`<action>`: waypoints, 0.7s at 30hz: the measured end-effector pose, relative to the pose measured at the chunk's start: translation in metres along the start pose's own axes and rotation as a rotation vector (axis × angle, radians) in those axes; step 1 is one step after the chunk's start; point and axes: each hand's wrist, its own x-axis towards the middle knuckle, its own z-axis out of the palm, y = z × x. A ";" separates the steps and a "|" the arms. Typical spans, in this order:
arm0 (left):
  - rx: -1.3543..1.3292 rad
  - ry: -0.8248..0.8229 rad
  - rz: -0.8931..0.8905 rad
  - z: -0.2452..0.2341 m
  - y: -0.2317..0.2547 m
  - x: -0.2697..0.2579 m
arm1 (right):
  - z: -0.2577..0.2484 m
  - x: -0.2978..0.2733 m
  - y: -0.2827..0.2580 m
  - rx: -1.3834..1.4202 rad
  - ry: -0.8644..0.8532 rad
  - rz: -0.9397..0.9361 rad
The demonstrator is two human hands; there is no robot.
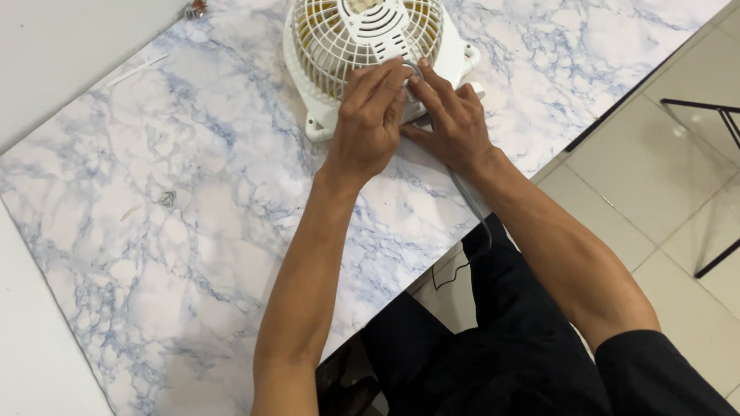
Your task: The person uses a screwdriver to remove screws from the base and rear housing of a small white electric fan. They detach the rear grille and set it aside, then continue unscrewing components from the base while the fan remains on a marble-patterned tabletop.
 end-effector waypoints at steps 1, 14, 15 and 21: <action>-0.020 0.000 -0.043 0.002 0.002 0.000 | -0.001 -0.002 -0.001 -0.006 0.006 0.008; -0.122 -0.023 -0.156 0.010 -0.009 -0.004 | 0.007 -0.010 0.006 0.021 0.011 0.006; -0.136 -0.040 -0.154 0.009 -0.011 -0.003 | 0.007 -0.009 0.007 0.025 0.001 0.011; -0.205 -0.074 -0.137 0.000 -0.012 -0.005 | 0.002 -0.009 0.004 0.001 -0.021 0.013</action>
